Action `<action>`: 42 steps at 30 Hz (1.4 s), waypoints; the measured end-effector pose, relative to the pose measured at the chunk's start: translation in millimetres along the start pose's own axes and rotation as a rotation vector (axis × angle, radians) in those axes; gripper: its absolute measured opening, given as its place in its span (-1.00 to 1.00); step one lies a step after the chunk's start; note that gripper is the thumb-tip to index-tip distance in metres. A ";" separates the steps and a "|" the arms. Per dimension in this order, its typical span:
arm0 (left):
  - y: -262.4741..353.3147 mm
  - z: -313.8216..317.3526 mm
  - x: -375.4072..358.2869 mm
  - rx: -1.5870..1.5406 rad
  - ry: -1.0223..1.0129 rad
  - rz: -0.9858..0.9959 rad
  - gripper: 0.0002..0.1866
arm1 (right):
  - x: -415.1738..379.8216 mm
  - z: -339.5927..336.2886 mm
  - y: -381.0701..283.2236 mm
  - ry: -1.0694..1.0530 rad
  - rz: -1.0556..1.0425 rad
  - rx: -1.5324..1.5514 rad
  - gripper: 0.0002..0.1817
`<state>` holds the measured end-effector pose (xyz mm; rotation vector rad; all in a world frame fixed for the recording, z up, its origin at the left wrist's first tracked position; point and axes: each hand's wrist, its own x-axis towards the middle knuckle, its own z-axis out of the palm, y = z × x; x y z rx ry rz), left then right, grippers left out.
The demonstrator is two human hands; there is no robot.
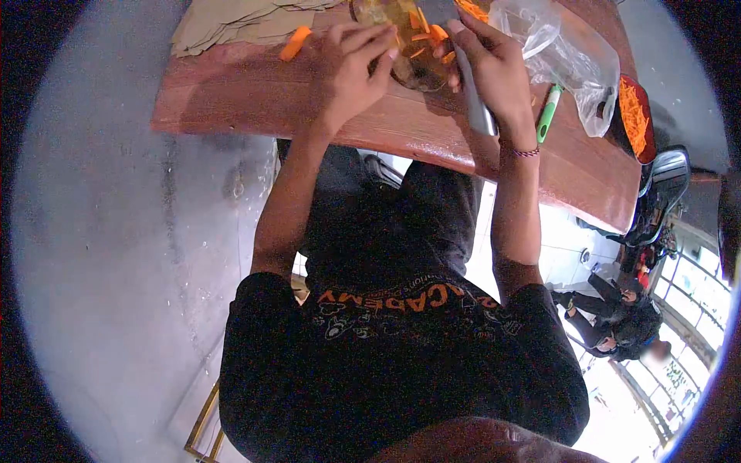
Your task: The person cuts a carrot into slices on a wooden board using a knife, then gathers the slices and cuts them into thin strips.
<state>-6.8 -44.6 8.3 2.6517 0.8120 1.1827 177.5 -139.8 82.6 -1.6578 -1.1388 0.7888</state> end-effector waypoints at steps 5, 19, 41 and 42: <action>-5.2 -1.3 21.6 -0.594 -0.022 -0.432 -0.64 | -12.1 3.6 -3.8 -0.066 0.011 0.349 -0.54; 0.4 7.4 45.5 -1.046 -0.184 -0.786 -0.66 | -35.6 13.4 13.0 0.033 0.080 0.399 -0.48; 12.6 59.9 57.5 0.049 -0.147 0.035 -0.64 | -31.7 -52.9 34.4 0.250 0.117 0.240 -0.50; 11.8 62.5 57.1 0.047 -0.147 0.033 -0.64 | -31.7 -53.6 36.0 0.243 0.108 0.225 -0.51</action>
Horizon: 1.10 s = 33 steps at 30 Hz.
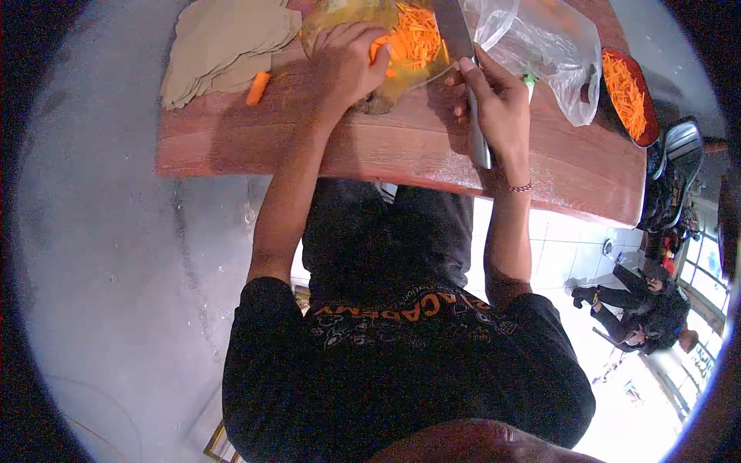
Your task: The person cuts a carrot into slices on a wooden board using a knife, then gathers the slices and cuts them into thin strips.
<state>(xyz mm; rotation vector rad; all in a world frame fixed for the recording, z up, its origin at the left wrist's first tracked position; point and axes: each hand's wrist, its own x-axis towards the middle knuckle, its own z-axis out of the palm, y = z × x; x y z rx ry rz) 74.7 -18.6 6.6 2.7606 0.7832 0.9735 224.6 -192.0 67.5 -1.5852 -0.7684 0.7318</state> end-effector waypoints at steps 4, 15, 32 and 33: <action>2.4 -0.9 1.5 0.004 0.117 -0.018 -0.72 | -0.5 -0.4 2.5 -0.019 0.022 0.100 -0.51; 9.4 4.5 3.2 0.128 0.106 -0.033 -0.70 | -2.5 1.8 -4.7 -0.038 0.094 0.112 -0.50; 12.4 -12.0 -0.4 0.213 -0.041 -0.062 -0.63 | -5.1 4.4 2.1 -0.091 0.104 0.131 -0.49; 13.0 -10.9 -0.5 0.208 -0.038 -0.062 -0.63 | -6.6 4.4 1.5 -0.096 0.095 0.123 -0.50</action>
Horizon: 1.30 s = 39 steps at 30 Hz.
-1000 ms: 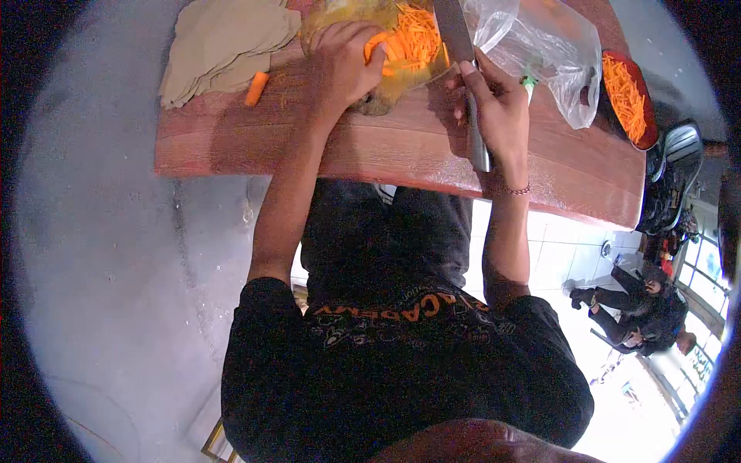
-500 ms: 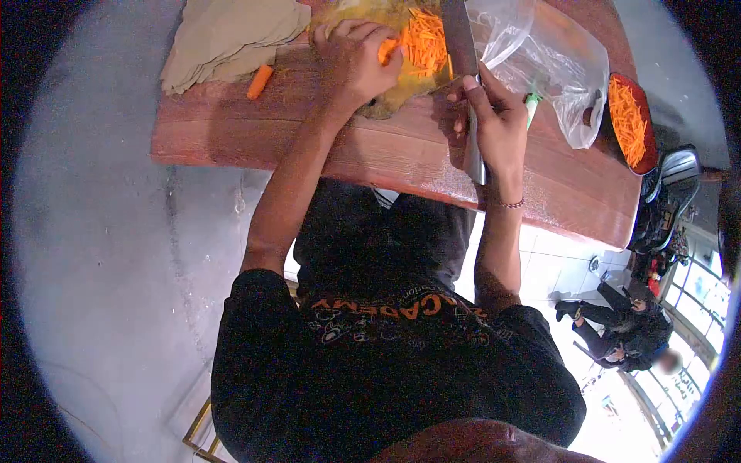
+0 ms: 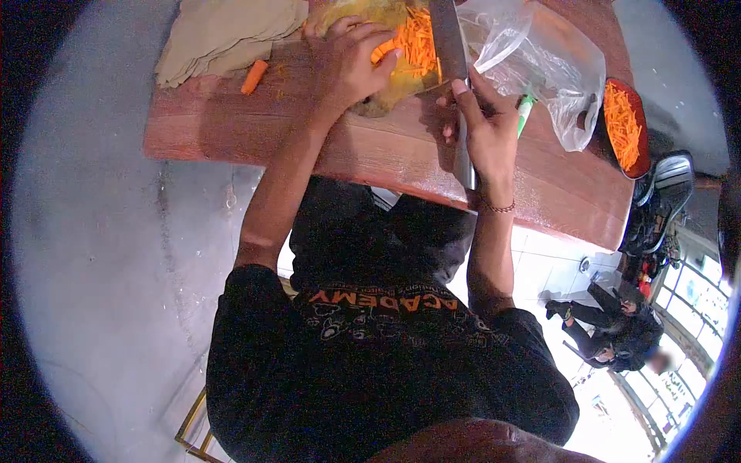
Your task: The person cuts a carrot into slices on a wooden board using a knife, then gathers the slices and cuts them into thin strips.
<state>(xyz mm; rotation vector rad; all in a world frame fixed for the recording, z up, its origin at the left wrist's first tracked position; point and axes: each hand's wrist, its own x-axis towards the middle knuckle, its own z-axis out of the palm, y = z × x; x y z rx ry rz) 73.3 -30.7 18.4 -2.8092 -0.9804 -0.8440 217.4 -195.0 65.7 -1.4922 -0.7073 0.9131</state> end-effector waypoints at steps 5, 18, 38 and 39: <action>-2.1 16.5 0.2 -0.075 0.048 -0.129 -0.63 | -9.1 -1.7 -6.0 -0.007 -0.007 0.003 -0.51; -9.5 26.2 9.1 -0.279 0.136 -0.050 -0.75 | -8.6 2.6 -5.2 0.015 -0.060 -0.238 -0.50; -26.8 39.5 6.7 -0.339 0.176 -0.091 -0.79 | 11.7 11.5 14.6 0.047 -0.186 -0.580 -0.61; -22.7 33.3 5.7 -0.342 0.176 -0.091 -0.79 | 13.2 11.5 10.6 0.051 -0.157 -0.640 -0.58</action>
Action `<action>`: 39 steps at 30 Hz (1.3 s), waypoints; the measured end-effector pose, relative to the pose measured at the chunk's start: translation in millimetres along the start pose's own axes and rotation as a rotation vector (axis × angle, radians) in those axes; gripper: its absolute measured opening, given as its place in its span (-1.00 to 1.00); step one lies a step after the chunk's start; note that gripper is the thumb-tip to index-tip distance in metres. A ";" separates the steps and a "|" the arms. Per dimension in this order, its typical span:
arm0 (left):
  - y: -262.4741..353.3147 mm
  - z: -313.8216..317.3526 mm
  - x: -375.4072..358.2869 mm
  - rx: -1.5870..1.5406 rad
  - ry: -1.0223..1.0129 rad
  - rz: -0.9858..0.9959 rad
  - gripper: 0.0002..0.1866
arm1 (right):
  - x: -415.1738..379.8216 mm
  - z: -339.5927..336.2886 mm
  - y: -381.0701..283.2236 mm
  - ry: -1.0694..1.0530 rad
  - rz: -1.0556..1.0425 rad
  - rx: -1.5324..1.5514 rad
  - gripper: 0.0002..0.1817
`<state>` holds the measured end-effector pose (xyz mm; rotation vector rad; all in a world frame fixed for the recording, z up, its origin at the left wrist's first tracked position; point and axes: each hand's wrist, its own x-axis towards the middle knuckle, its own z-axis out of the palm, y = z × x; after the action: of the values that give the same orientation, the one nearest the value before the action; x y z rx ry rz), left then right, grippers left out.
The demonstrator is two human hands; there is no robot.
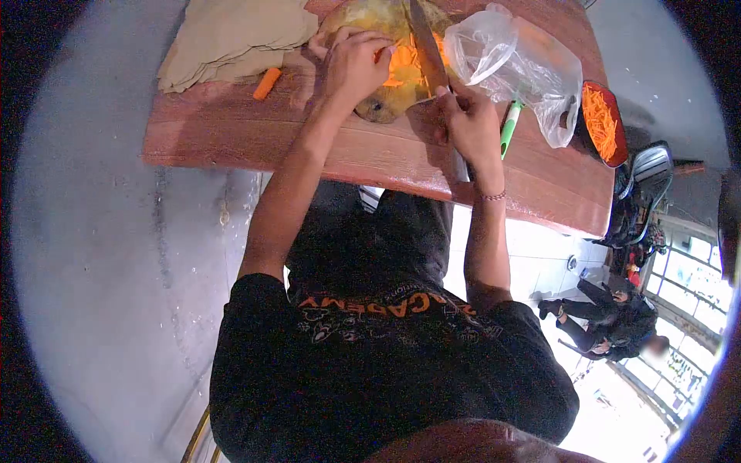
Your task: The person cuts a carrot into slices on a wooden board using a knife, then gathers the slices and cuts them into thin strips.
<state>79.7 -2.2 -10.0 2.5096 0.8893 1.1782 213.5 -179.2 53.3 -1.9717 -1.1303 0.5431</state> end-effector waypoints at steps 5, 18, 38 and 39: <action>10.8 -16.3 0.8 0.216 0.025 -0.099 -0.80 | 5.3 -3.4 -16.3 0.005 0.015 0.028 -0.59; 10.1 -17.4 -1.6 0.238 0.096 -0.034 -0.74 | 22.5 -2.4 -16.7 -0.046 -0.054 0.066 -0.57; 29.6 -12.8 25.1 -0.003 -0.099 0.087 -0.76 | 47.2 -9.0 1.7 0.020 -0.058 0.130 -0.58; 31.6 -11.0 29.7 -0.003 -0.099 0.087 -0.76 | 49.5 -10.1 3.2 0.043 -0.081 0.115 -0.58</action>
<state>99.5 -9.5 29.5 2.6026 0.7597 1.0687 247.4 -141.9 57.7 -1.8227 -1.1230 0.5095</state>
